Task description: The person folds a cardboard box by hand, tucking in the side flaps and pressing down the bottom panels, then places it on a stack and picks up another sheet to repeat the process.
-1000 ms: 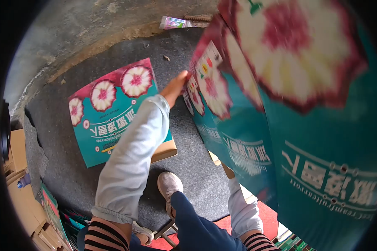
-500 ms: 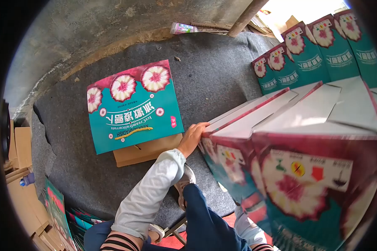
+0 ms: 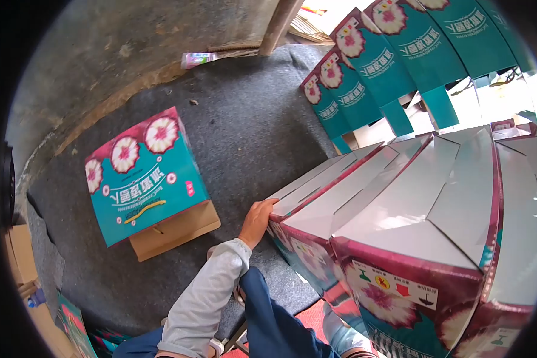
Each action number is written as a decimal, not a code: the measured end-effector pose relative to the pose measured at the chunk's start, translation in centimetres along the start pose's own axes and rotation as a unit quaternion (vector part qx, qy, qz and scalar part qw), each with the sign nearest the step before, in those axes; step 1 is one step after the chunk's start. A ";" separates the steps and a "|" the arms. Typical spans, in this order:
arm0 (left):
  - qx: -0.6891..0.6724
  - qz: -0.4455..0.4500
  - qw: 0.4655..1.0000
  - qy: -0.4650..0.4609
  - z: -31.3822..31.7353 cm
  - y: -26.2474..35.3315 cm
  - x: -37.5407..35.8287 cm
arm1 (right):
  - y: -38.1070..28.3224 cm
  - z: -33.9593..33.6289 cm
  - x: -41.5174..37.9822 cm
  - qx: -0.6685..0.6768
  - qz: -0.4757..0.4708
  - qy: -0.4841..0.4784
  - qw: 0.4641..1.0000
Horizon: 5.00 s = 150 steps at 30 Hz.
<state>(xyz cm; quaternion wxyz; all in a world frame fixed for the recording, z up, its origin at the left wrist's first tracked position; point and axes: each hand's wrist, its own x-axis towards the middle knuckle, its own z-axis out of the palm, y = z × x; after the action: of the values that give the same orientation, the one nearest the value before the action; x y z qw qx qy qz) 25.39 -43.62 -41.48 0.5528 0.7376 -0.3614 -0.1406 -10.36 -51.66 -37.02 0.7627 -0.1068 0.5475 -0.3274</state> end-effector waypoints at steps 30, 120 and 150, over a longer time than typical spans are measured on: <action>-0.012 0.021 0.997 -0.078 7.7 3.3 4.9 | -3.3 -4.1 -0.6 0.074 -0.017 0.060 0.995; -0.035 -0.408 0.744 0.528 -30.4 -8.0 -20.3 | 14.2 31.2 5.5 -0.602 0.022 -0.455 0.656; -0.044 -0.276 0.960 0.018 -7.6 -1.7 2.9 | 9.1 38.7 10.8 -0.765 -0.536 -0.298 0.197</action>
<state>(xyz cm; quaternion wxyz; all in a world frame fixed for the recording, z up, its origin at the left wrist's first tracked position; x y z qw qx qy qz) 32.66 -40.03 -39.82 0.5309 0.7859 -0.1271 -0.2904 30.20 -58.93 -35.41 0.0563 -0.9954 0.0739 -0.0229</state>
